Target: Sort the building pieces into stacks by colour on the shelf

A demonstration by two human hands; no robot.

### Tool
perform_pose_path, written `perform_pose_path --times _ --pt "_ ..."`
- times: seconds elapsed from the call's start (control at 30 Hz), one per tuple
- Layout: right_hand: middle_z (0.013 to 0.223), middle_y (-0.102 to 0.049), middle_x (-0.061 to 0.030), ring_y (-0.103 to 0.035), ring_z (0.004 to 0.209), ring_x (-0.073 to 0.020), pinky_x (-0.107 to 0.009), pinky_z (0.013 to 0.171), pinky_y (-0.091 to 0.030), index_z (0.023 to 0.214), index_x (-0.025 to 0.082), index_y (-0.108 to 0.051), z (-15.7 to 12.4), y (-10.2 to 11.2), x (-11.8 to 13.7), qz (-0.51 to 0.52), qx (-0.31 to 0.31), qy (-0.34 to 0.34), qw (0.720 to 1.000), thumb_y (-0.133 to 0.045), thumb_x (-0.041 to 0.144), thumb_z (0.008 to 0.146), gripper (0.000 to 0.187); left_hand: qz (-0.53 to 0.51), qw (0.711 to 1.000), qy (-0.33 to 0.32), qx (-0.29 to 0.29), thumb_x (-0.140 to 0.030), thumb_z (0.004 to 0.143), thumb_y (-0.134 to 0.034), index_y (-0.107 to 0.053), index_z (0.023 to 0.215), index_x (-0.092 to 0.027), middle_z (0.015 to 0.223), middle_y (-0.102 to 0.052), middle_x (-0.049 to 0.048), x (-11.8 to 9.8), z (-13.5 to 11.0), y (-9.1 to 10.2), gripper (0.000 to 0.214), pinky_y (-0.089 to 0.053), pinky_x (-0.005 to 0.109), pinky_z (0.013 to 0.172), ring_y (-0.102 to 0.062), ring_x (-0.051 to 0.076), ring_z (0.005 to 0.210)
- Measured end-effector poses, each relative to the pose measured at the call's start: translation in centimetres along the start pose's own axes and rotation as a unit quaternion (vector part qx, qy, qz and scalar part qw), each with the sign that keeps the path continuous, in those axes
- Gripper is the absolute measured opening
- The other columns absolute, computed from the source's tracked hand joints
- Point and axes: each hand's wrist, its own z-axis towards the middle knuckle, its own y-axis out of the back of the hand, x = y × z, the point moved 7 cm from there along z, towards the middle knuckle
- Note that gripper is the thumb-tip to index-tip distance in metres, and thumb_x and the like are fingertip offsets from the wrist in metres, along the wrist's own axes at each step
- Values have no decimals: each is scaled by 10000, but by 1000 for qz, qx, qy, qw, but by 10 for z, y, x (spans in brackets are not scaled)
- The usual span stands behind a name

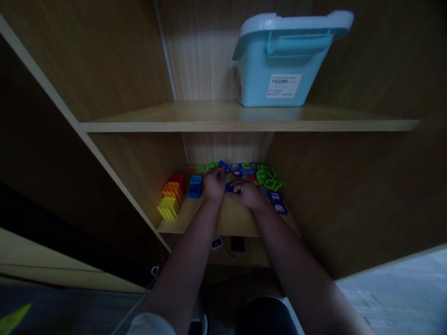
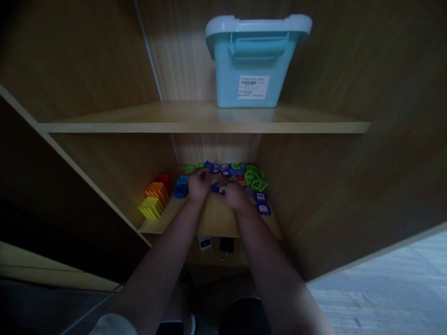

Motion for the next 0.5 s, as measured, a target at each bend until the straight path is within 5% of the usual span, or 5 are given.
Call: perform_pose_path --times 0.13,0.3,0.5 --pt "1042 -794 -76 -729 1026 -274 -398 938 -561 824 245 -729 -1 4 2 -71 -4 -43 997 -892 387 848 217 -64 996 61 3 -239 1020 -653 -763 1186 -191 1163 -820 82 23 -23 13 205 -594 296 958 -767 186 1015" --pt "1089 -782 -128 -714 1043 -313 -432 968 -534 1011 227 -739 -6 8 -3 -148 -35 -127 980 -876 407 869 267 -43 993 92 59 -181 905 -793 -723 1263 -192 1100 -836 75 41 -44 17 365 -602 328 927 -786 214 973" --pt "1100 -789 -136 -730 1040 -324 -445 961 -543 1057 214 -733 -15 10 -12 -150 -50 -158 975 -804 334 922 194 34 992 78 96 -178 955 -687 -776 1041 -184 1073 -841 101 32 -49 13 124 -592 353 949 -793 237 1017"
